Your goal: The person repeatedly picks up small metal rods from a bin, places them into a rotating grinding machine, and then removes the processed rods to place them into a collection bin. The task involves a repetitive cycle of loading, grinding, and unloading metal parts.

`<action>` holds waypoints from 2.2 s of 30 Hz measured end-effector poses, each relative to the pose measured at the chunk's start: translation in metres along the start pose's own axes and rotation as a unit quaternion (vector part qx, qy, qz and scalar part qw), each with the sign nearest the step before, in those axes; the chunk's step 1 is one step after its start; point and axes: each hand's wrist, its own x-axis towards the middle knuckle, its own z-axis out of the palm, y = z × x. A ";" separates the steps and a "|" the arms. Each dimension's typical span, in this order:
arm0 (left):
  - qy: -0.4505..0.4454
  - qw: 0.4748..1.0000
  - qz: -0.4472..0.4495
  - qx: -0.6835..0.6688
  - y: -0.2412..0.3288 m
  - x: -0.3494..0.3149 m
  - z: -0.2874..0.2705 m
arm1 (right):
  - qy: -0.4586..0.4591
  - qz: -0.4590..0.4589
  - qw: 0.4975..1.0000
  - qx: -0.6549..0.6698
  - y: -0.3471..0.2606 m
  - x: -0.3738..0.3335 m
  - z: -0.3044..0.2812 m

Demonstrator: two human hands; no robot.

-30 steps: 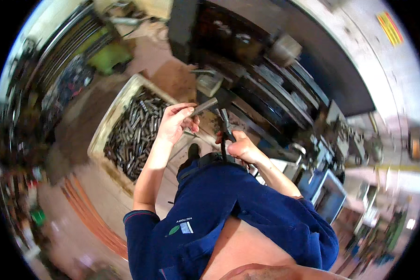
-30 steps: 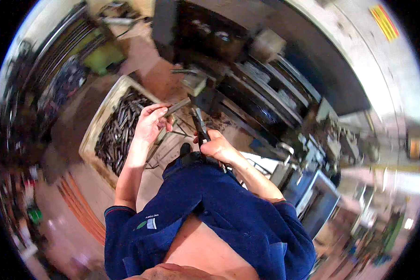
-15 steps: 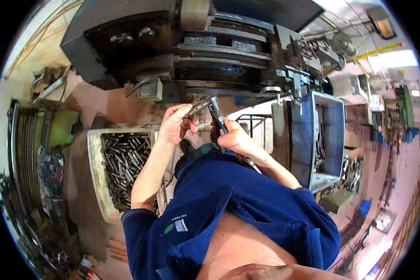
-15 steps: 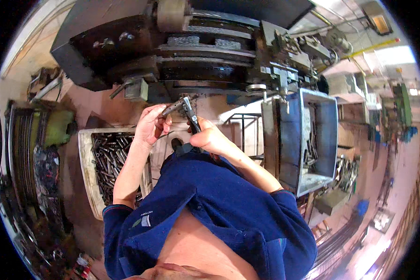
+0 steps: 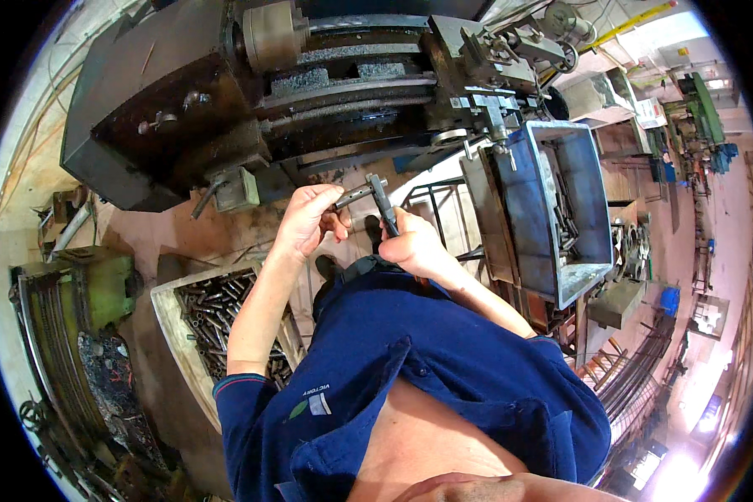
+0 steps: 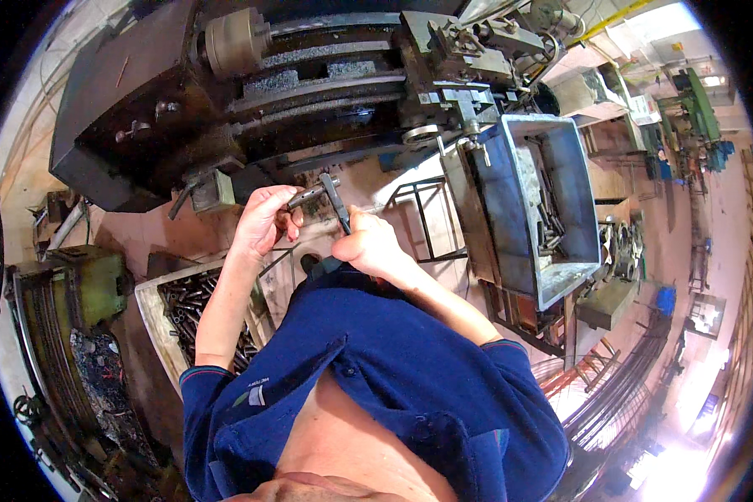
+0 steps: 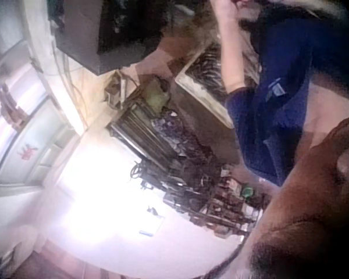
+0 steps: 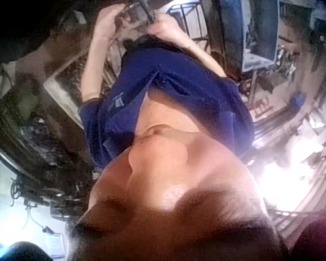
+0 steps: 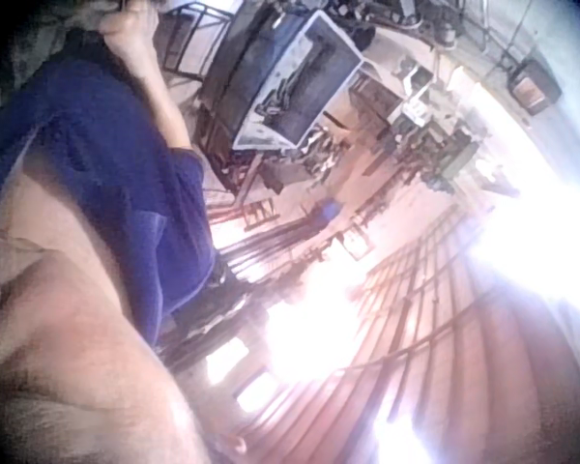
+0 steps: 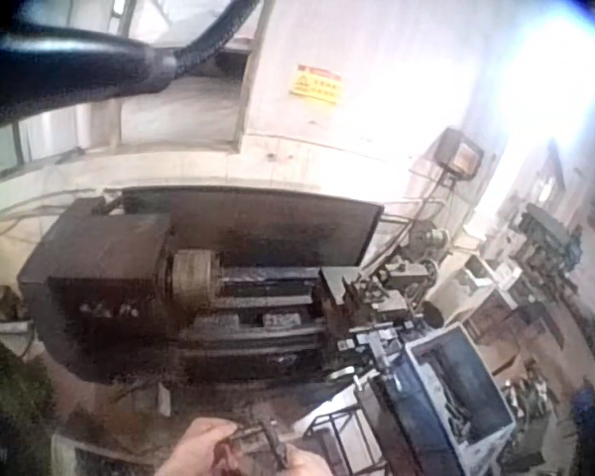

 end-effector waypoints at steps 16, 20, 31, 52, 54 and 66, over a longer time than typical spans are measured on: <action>0.157 0.965 0.128 0.169 -0.031 0.097 0.074 | -0.001 -0.111 0.944 0.311 0.041 0.137 -0.094; 0.045 0.972 0.164 0.162 -0.023 0.112 0.103 | 0.055 -0.114 0.928 0.350 0.029 0.170 -0.104; 0.098 0.892 0.186 0.399 -0.005 0.154 0.079 | 0.128 -0.092 0.914 0.373 0.013 0.214 -0.098; -0.062 0.992 0.063 0.086 0.037 0.194 0.060 | 0.118 -0.068 0.919 0.370 -0.021 0.239 -0.106; -0.084 0.992 0.053 0.084 0.035 0.200 0.055 | 0.114 -0.078 0.925 0.355 -0.023 0.244 -0.109; 0.030 0.983 0.181 -0.015 0.031 0.169 0.042 | 0.004 -0.069 0.939 0.338 -0.035 0.264 -0.070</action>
